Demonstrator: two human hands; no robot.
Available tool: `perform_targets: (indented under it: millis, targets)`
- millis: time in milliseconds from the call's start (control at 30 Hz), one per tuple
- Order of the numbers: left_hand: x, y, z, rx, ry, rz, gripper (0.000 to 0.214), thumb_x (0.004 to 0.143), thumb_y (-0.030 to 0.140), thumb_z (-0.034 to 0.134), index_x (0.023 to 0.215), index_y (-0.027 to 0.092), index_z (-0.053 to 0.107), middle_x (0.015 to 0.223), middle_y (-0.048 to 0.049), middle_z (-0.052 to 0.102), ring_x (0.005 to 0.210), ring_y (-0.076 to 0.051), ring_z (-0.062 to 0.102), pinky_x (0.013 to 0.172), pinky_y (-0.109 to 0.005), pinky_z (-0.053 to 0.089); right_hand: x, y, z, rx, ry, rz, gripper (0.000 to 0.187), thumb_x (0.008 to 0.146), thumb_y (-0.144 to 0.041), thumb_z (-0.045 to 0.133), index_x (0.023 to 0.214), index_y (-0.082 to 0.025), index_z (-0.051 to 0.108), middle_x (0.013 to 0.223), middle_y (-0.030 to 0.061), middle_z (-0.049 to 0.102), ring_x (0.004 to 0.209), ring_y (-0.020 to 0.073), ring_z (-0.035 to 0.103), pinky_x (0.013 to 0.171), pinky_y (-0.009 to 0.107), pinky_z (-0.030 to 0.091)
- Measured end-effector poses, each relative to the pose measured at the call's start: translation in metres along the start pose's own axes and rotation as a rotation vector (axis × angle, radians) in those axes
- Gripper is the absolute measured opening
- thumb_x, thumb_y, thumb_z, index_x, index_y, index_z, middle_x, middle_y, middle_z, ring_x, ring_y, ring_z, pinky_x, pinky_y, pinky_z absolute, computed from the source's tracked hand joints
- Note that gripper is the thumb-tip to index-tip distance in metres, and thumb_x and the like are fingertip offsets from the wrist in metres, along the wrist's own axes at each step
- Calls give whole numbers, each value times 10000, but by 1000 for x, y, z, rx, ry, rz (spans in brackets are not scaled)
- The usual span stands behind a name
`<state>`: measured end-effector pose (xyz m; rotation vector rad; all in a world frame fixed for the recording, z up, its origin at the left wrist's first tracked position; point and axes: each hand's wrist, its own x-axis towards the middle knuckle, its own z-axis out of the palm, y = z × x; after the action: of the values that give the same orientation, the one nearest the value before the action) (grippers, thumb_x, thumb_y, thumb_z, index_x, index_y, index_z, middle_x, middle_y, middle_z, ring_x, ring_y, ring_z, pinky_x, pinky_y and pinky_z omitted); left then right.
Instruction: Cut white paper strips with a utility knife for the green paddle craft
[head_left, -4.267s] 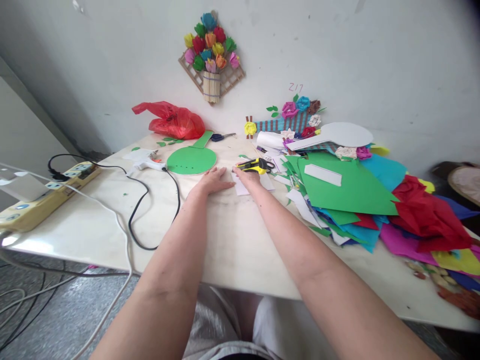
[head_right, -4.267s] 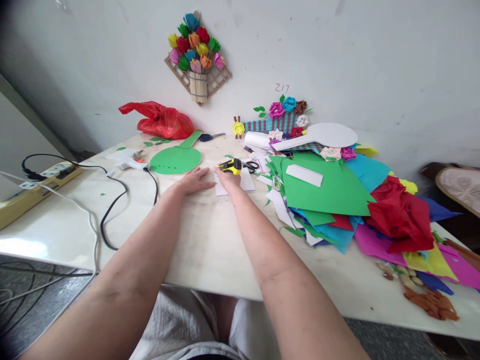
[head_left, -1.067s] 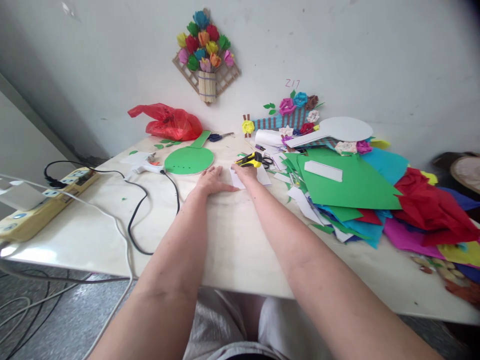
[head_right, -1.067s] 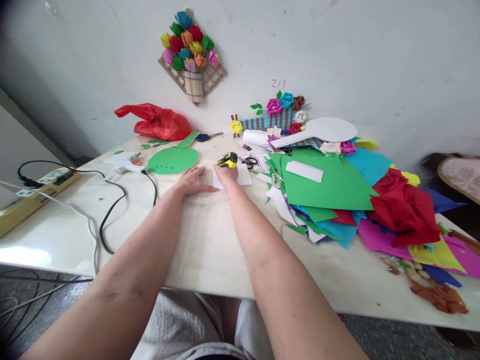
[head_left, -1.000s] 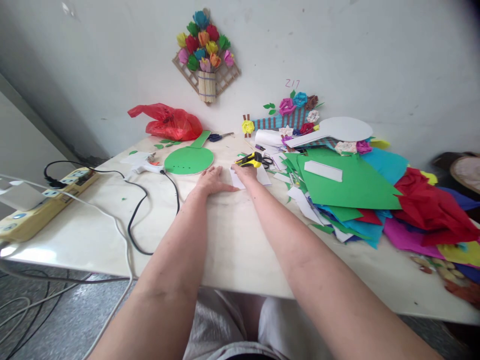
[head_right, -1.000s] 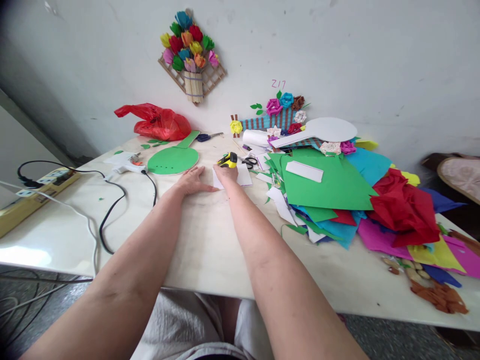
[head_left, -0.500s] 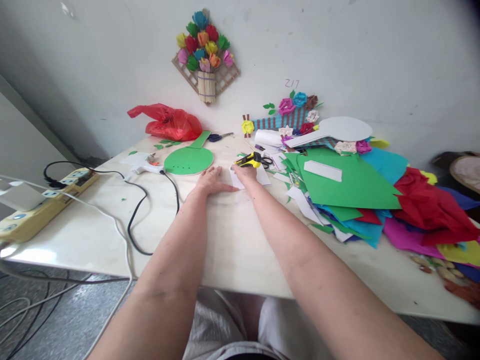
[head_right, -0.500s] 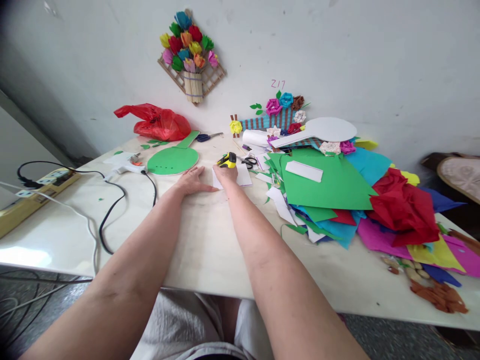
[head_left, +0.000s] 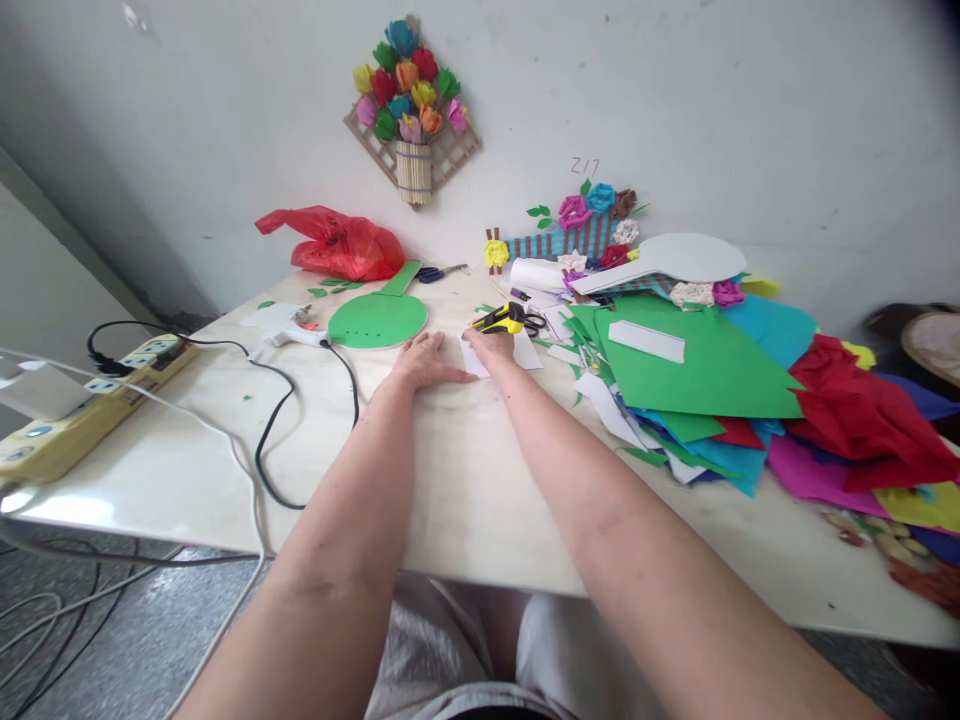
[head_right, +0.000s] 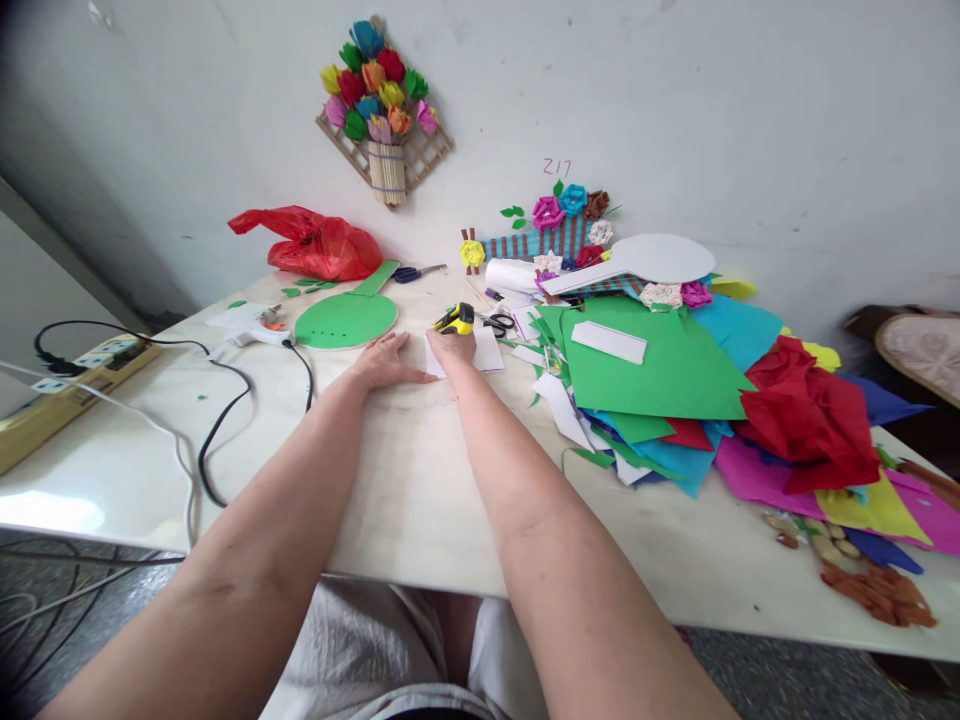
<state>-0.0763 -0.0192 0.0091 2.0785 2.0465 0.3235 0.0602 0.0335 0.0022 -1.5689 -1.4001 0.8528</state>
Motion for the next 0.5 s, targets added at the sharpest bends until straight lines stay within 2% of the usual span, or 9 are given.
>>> perform_targets:
  millis: [233,500]
  targets:
    - [0,1,0,-9,-1,-10,1135,569,769,704,1498,209,370,1603,-151,331,1510,-289,217,1210,-367,158,0,-1,0,0,18,12,248,715,-254,629,949,-233,710,947,16,748,1007,207,701,959,339,535]
    - [0,0,0,-15,1,4,1100,593,744,719,1495,208,386,1598,-151,342,1510,-301,216,1215,-378,155,8,7,5,-18,23,-58,256,709,-244,612,950,-234,698,917,18,748,968,201,706,922,321,542]
